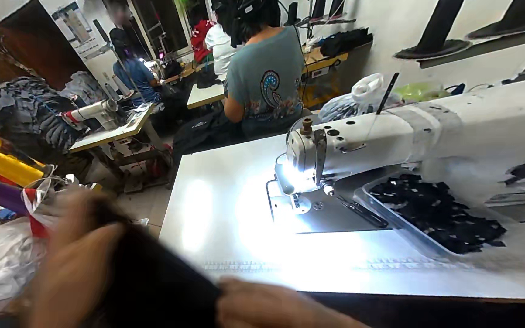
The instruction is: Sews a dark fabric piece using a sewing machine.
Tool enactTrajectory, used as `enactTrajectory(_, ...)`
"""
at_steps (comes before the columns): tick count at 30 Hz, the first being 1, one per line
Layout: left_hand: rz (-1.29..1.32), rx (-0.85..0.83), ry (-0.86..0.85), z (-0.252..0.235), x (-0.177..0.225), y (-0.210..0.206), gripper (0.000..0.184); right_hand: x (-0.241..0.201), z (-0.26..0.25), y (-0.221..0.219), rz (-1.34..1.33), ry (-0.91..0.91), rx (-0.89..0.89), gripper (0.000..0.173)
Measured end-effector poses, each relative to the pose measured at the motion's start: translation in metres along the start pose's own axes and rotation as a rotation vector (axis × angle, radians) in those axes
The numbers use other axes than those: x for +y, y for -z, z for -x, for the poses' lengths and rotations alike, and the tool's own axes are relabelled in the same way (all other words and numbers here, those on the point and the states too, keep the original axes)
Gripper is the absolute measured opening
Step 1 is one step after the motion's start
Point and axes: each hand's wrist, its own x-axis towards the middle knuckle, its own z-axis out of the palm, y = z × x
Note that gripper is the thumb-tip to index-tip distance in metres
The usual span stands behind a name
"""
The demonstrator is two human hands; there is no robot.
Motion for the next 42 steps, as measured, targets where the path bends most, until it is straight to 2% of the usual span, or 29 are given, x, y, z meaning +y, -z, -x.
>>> enactTrajectory(2,-0.124,-0.143,0.023,-0.029,-0.020,-0.072,0.025,0.039,0.053,0.011,0.206,-0.116,-0.024,0.017)
enactTrajectory(5,-0.084,-0.401,0.145,-0.056,-0.049,-0.177,0.020,0.080,0.128,0.033,0.455,-0.274,-0.103,0.020)
enactTrajectory(8,0.014,-0.436,0.230,-0.063,-0.067,-0.250,0.031,0.095,0.163,0.052,0.552,-0.310,-0.171,0.021)
enactTrajectory(10,0.052,-0.398,0.255,-0.059,-0.070,-0.274,0.022,0.100,0.165,0.057,0.585,-0.285,-0.199,0.026)
enactTrajectory(12,0.026,-0.376,0.276,-0.056,-0.067,-0.283,0.013,0.106,0.162,0.058,0.631,-0.238,-0.263,0.031)
enactTrajectory(16,-0.104,-0.292,0.366,-0.052,-0.058,-0.295,0.023,0.116,0.143,0.069,0.721,-0.058,-0.354,0.026)
enactTrajectory(19,-0.229,-0.212,0.393,-0.053,-0.061,-0.309,0.026,0.120,0.130,0.086,0.646,-0.011,-0.430,0.025)
enactTrajectory(24,-0.459,-0.371,0.261,-0.067,-0.072,-0.322,0.027,0.136,0.144,0.105,0.544,-0.082,-0.458,0.024)
enactTrajectory(27,-0.440,-0.470,0.251,-0.077,-0.065,-0.320,0.025,0.144,0.157,0.101,0.539,-0.123,-0.428,0.025)
enactTrajectory(30,-0.395,-0.471,0.160,-0.084,-0.069,-0.324,0.028,0.147,0.161,0.099,0.536,-0.183,-0.397,0.025)
enactTrajectory(36,-0.480,-0.441,-0.052,-0.099,-0.091,-0.354,0.026,0.150,0.166,0.100,0.532,-0.301,-0.306,0.028)
enactTrajectory(38,-0.495,-0.471,-0.030,-0.106,-0.089,-0.360,0.028,0.151,0.166,0.100,0.539,-0.339,-0.277,0.028)
enactTrajectory(42,-0.385,-0.506,0.119,-0.117,-0.078,-0.361,0.031,0.154,0.165,0.100,0.551,-0.370,-0.230,0.029)
